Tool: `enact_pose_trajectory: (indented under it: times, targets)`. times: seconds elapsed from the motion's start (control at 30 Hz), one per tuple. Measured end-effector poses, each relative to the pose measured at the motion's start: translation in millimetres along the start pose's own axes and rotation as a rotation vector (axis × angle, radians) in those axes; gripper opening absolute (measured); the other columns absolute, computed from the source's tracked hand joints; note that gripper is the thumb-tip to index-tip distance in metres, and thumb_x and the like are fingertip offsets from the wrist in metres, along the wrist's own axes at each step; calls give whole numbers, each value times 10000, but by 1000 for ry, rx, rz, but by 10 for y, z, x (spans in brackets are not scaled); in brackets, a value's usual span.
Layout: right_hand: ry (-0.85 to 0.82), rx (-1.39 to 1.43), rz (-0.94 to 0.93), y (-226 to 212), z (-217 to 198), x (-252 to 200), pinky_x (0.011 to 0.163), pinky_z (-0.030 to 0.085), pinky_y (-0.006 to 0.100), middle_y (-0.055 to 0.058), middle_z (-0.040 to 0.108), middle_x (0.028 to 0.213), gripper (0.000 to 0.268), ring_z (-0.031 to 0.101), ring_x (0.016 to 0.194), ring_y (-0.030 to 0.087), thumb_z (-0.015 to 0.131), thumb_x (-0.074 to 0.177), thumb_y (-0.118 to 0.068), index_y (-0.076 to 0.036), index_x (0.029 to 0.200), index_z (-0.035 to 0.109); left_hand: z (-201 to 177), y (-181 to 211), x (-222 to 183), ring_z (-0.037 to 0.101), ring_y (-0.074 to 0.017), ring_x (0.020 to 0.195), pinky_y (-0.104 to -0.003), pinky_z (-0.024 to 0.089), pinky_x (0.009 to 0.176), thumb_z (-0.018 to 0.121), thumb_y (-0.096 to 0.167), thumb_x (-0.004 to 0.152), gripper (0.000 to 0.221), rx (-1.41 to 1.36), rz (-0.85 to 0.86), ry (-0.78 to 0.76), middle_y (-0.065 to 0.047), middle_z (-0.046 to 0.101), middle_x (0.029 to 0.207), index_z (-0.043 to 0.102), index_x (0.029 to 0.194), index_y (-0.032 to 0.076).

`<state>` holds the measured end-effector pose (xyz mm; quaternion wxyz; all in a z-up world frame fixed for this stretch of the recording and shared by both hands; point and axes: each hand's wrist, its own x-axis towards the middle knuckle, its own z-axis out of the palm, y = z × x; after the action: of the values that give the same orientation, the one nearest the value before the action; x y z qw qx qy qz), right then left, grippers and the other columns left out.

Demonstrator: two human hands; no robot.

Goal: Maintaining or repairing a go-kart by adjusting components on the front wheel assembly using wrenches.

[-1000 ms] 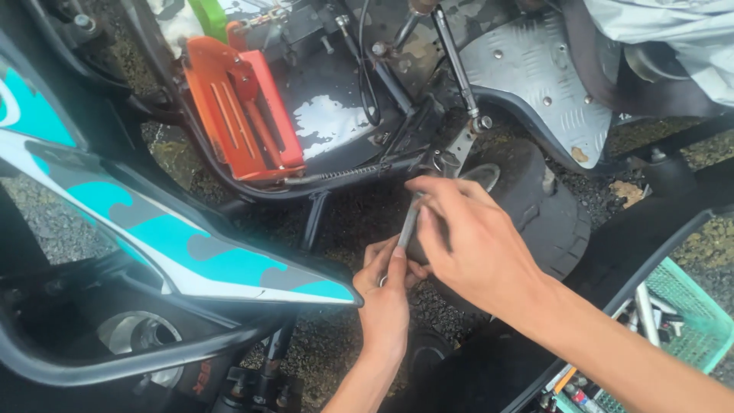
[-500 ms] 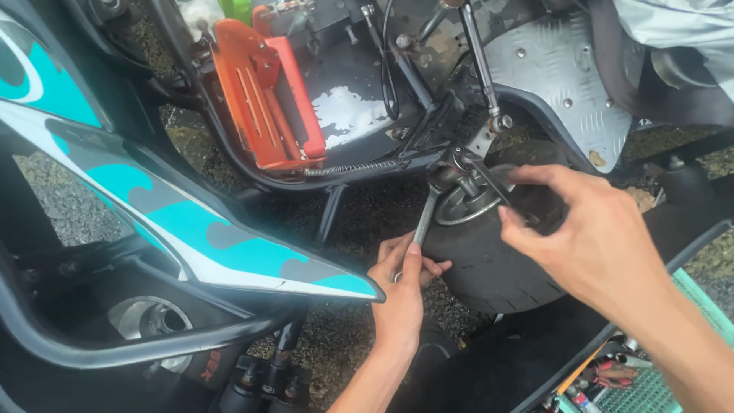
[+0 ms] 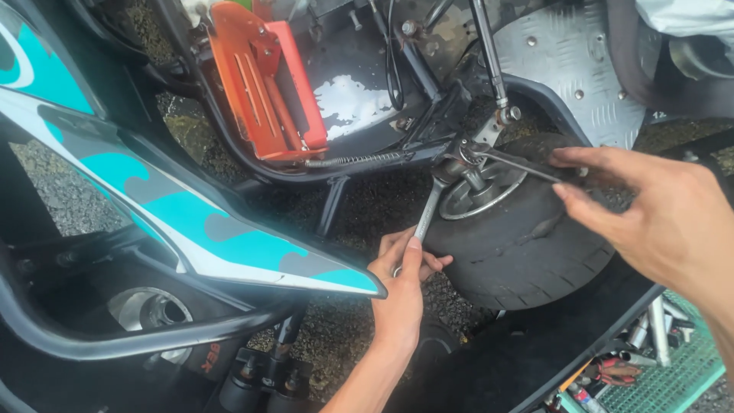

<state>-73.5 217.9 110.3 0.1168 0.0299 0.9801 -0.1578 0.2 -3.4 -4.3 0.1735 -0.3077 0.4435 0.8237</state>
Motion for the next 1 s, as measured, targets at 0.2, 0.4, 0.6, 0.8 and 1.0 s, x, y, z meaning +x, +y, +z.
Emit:
enact_pose_trajectory:
  times: [0.2, 0.4, 0.6, 0.8, 1.0]
  targets:
    - [105, -81, -85, -8, -3, -9, 599, 523, 347, 104, 756, 1126, 388, 670, 677, 264, 769, 901, -189, -76, 1270, 731, -1, -15, -10, 674, -158, 758, -386, 633, 873, 511, 132, 1023, 380, 6, 5, -2, -107, 519, 1139, 648, 1270, -123]
    - [227, -60, -148, 158, 25, 78, 733, 548, 385, 192, 732, 1059, 295, 714, 869, 330, 737, 940, -105, 2, 1215, 719, 39, -28, -29, 660, -145, 757, -389, 621, 873, 508, 120, 1029, 371, 16, 26, -5, -103, 511, 1120, 649, 1253, -140]
    - [122, 119, 10, 868, 423, 648, 824, 560, 367, 196, 747, 1094, 300, 730, 936, 265, 730, 987, -84, -10, 1278, 724, 51, -56, -35, 632, -128, 756, -395, 655, 884, 501, 110, 1029, 375, 30, 48, -3, -98, 501, 1112, 641, 1274, -137]
    - [-38, 391, 77, 848, 537, 1436, 804, 595, 309, 150, 742, 1098, 297, 739, 958, 243, 673, 970, 6, 2, 1266, 701, 34, -67, -12, 615, -120, 741, -398, 665, 879, 497, 117, 1029, 383, 63, 48, 4, -93, 512, 1128, 644, 1287, -124]
    - [-125, 508, 97, 495, 893, 2127, 745, 572, 324, 137, 727, 1129, 259, 696, 903, 242, 654, 999, -48, 2, 1251, 690, 31, -45, 26, 613, -121, 733, -406, 672, 864, 497, 126, 1034, 381, 75, 56, 8, -105, 510, 1118, 653, 1267, -132]
